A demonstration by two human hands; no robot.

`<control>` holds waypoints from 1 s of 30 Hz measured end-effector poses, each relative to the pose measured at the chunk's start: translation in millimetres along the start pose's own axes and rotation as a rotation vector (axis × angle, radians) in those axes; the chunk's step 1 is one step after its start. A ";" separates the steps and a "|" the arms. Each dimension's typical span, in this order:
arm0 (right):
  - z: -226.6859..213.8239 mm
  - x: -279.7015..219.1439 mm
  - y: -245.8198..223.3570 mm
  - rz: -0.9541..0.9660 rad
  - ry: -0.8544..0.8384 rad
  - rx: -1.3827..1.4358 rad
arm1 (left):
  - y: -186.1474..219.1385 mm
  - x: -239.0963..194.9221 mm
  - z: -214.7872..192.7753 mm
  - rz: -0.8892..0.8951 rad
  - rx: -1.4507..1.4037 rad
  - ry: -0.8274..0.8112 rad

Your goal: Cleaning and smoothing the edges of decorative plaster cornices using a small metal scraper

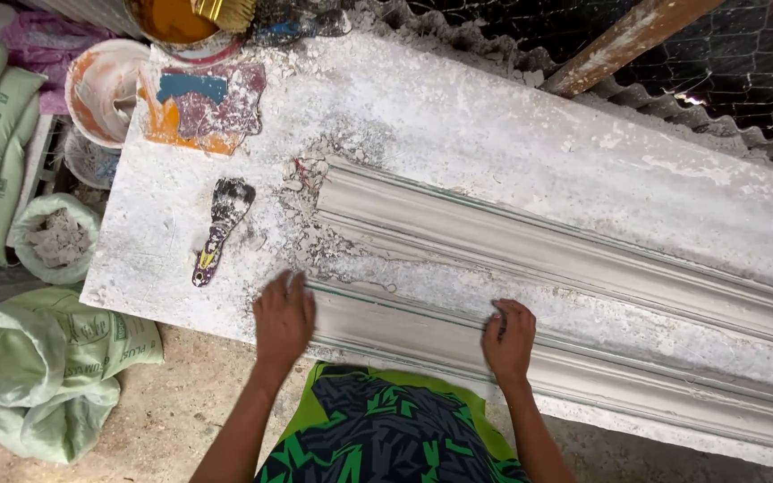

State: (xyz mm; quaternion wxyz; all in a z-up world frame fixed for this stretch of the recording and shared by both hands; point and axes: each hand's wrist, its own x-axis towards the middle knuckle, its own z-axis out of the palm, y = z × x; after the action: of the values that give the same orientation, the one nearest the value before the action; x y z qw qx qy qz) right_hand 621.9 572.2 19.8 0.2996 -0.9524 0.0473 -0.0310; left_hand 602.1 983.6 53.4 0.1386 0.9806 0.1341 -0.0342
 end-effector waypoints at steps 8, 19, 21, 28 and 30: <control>-2.3 -20.2 19.3 0.013 -0.136 -0.125 | -15.1 -10.6 -6.3 0.317 0.152 -0.201; -3.5 -18.4 24.0 -0.135 -0.102 -0.087 | 2.1 97.2 -17.5 0.522 -0.081 -0.097; 1.1 -15.6 27.3 -0.134 -0.088 -0.071 | 20.6 111.6 -27.5 0.471 -0.197 -0.070; -14.2 15.9 3.4 0.207 -0.061 0.096 | 54.0 174.4 -36.4 -0.134 -0.720 -0.029; -18.4 43.6 2.1 0.334 0.036 0.270 | 54.8 187.0 -27.8 -0.185 -0.793 -0.039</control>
State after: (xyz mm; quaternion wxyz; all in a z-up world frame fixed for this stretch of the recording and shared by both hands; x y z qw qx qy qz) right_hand 663.4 555.3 35.0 0.4247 -0.8818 0.2051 -0.0040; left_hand 797.7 988.1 74.9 0.5046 0.8343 0.2219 -0.0106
